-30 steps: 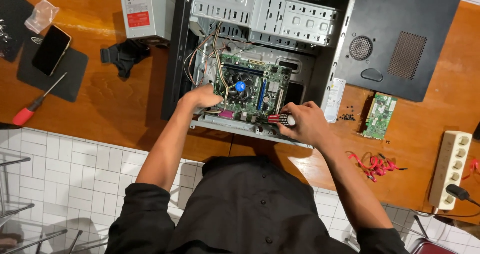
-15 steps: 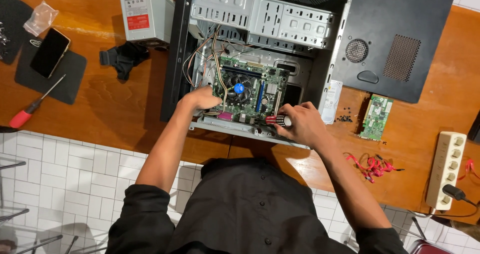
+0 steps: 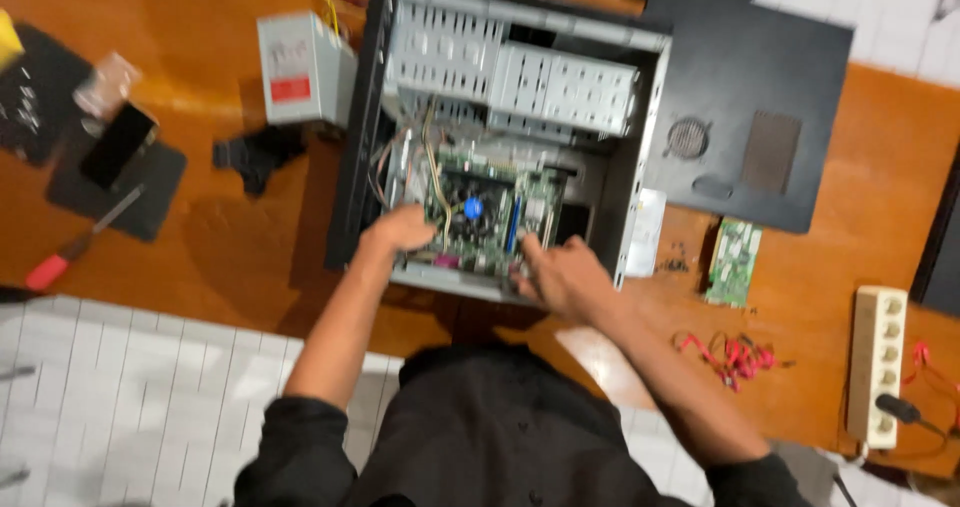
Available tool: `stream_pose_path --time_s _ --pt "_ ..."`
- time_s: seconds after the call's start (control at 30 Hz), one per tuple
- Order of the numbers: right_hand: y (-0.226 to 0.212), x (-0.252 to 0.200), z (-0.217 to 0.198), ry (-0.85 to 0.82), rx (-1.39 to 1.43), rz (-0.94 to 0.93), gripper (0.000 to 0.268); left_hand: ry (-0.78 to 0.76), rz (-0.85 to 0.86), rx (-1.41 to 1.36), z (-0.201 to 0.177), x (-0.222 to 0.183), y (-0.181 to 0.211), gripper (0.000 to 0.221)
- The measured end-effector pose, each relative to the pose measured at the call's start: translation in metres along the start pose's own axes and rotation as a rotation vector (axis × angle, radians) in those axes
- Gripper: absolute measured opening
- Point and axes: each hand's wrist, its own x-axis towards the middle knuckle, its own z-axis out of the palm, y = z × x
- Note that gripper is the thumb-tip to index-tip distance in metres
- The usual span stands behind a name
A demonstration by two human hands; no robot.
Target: Securing a motherboard into a computer case using a screwdriver and screws on a repair bench.
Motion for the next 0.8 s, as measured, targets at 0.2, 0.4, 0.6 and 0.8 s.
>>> stream_pose_path --time_s 0.2,0.4,0.6,0.8 --pt "-0.006 0.006 0.029 0.160 -0.071 0.083 0.044 0.410 0.136 0.079 0.000 -0.087 0.070 0.055" --pt "-0.003 0.016 0.056 0.405 -0.192 0.130 0.043 0.086 0.596 -0.277 0.002 -0.147 0.112 0.053" --pt "0.010 0.021 0.077 0.584 -0.083 0.176 0.064 0.053 0.604 -0.329 0.022 -0.118 0.104 0.072" --pt "-0.004 0.012 0.050 0.499 -0.022 0.185 0.065 0.228 0.665 -0.289 0.047 -0.067 0.086 0.038"
